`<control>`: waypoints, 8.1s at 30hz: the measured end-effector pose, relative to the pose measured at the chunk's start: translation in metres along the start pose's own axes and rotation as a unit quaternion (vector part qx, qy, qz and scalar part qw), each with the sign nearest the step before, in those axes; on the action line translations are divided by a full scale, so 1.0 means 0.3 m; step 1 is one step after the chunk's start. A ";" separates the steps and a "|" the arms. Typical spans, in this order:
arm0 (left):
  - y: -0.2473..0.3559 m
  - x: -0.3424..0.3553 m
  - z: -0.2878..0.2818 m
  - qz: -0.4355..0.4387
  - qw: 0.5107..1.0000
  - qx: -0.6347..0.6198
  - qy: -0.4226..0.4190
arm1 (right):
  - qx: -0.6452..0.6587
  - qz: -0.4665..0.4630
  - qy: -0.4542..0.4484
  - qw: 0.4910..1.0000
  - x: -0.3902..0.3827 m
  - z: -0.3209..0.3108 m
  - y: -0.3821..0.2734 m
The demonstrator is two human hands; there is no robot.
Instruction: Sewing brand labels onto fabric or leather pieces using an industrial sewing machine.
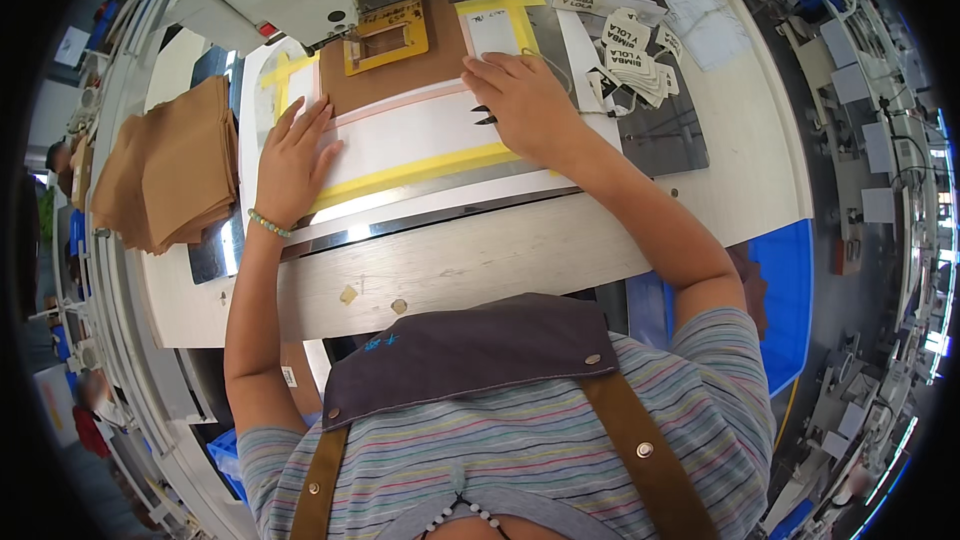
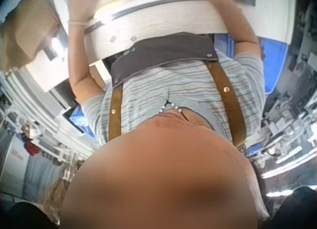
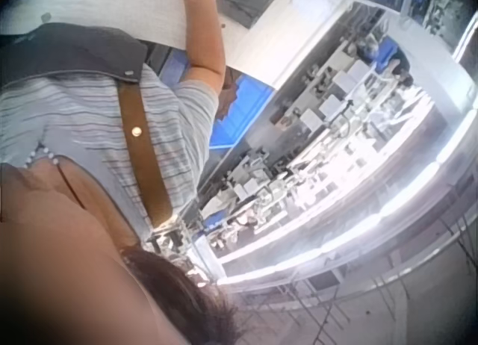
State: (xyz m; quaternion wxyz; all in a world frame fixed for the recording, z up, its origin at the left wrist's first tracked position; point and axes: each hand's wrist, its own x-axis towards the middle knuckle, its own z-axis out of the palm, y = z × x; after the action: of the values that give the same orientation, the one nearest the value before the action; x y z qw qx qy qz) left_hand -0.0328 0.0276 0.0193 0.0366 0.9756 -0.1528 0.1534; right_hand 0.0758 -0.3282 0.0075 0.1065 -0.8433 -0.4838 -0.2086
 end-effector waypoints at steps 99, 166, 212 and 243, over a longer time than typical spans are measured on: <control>-0.003 -0.039 0.020 -0.046 0.995 -0.084 -0.005 | 0.037 0.338 -0.061 0.938 -0.149 -0.244 0.192; 0.003 0.247 0.099 0.059 0.989 -0.126 0.043 | 0.274 0.219 -0.007 0.936 0.535 0.236 0.061; -0.105 0.211 0.084 -0.007 0.976 -0.218 0.010 | 0.159 -0.062 -0.038 0.985 0.384 0.230 0.065; -0.130 0.260 0.093 0.011 0.978 -0.200 0.061 | 0.188 0.077 0.002 0.979 0.288 0.006 0.117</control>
State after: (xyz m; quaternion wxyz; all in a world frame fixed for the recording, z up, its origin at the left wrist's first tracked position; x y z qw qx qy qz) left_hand 0.0581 0.0391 0.0160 0.2385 0.9357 -0.1883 0.1793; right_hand 0.1449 -0.2787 0.0459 0.2794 -0.8428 -0.4475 -0.1069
